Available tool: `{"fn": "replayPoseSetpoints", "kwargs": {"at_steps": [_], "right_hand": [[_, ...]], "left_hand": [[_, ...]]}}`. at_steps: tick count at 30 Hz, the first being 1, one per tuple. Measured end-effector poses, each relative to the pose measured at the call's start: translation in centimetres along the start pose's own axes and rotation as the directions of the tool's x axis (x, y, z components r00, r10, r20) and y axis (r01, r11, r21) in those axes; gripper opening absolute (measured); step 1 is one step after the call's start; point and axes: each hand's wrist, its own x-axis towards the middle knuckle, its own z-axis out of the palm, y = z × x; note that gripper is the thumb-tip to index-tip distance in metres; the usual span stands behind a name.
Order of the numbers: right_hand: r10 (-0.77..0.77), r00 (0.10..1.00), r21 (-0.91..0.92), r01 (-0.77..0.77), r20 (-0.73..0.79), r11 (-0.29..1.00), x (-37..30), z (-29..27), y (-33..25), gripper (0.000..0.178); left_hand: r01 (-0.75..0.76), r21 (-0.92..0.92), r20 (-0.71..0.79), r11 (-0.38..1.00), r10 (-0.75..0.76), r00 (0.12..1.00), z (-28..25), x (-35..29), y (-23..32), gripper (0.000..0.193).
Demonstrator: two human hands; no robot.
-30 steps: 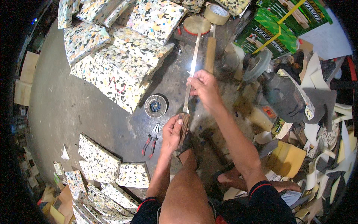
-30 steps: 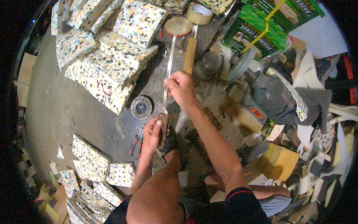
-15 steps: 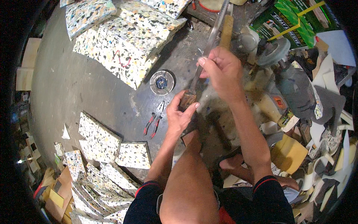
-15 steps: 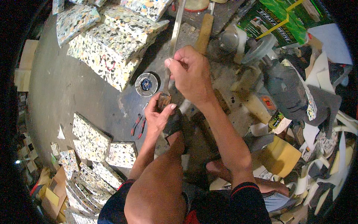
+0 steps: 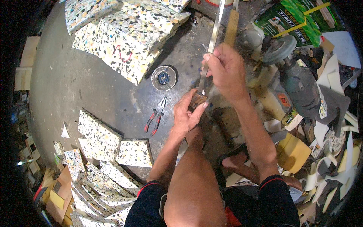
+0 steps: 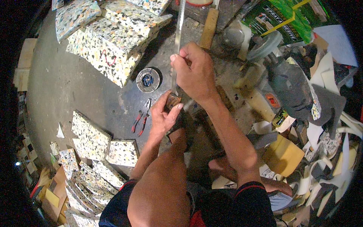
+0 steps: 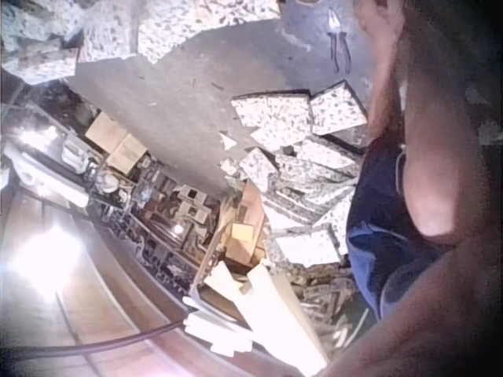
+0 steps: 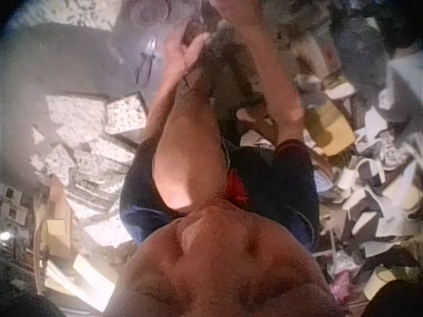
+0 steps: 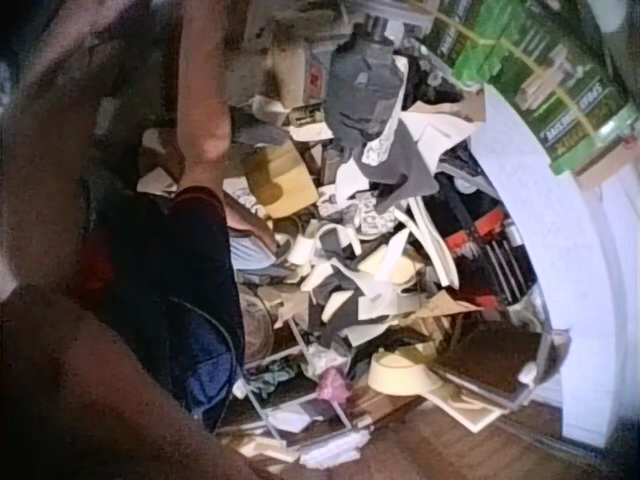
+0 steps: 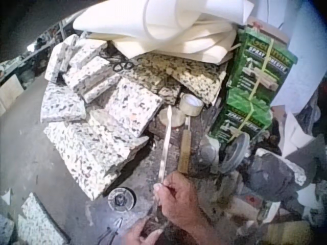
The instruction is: The person sharpens a long metal blade using a grinding wheel and a metal file. They repeatedly position the blade against the grinding wheel, then file the edge by hand, inspecting the blade between passes.
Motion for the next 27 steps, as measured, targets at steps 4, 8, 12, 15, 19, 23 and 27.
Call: {"fn": "replayPoseSetpoints", "kwargs": {"at_steps": [4,8,12,15,19,23,27], "right_hand": [[0.090,0.996,0.013,-0.090,-0.028,0.996,-0.4,-0.6,-0.7,0.017],[0.139,0.989,0.192,-0.129,-0.042,0.973,-1.0,-0.2,-1.6,0.017],[0.110,0.994,0.143,-0.105,-0.028,0.984,-1.0,-0.2,-1.6,0.016],[0.116,0.992,0.123,-0.109,-0.051,0.986,-1.3,-0.4,-1.4,0.017],[0.073,0.996,0.049,-0.070,-0.055,0.996,-0.9,-0.2,-0.7,0.017],[-0.003,0.994,-0.028,0.000,-0.105,1.000,-0.5,0.1,1.0,0.018],[0.037,0.994,-0.062,-0.043,-0.102,0.997,-0.2,0.7,0.6,0.017]], "left_hand": [[0.103,-0.145,-0.016,0.984,-0.107,0.994,0.0,0.1,-0.1,0.050],[0.046,-0.097,-0.072,0.994,-0.054,0.996,-0.6,0.5,-0.6,0.049],[0.018,-0.065,-0.062,0.998,-0.022,0.998,-1.0,0.7,0.4,0.048],[0.041,-0.070,-0.038,0.997,-0.044,0.998,-0.4,0.4,-0.2,0.048],[0.158,-0.251,-0.037,0.955,-0.172,0.984,0.1,0.0,-0.2,0.047],[0.188,-0.253,-0.015,0.949,-0.198,0.980,0.2,-0.1,-0.4,0.045],[0.203,-0.252,-0.006,0.946,-0.211,0.977,0.2,-0.2,-0.5,0.043]]}}
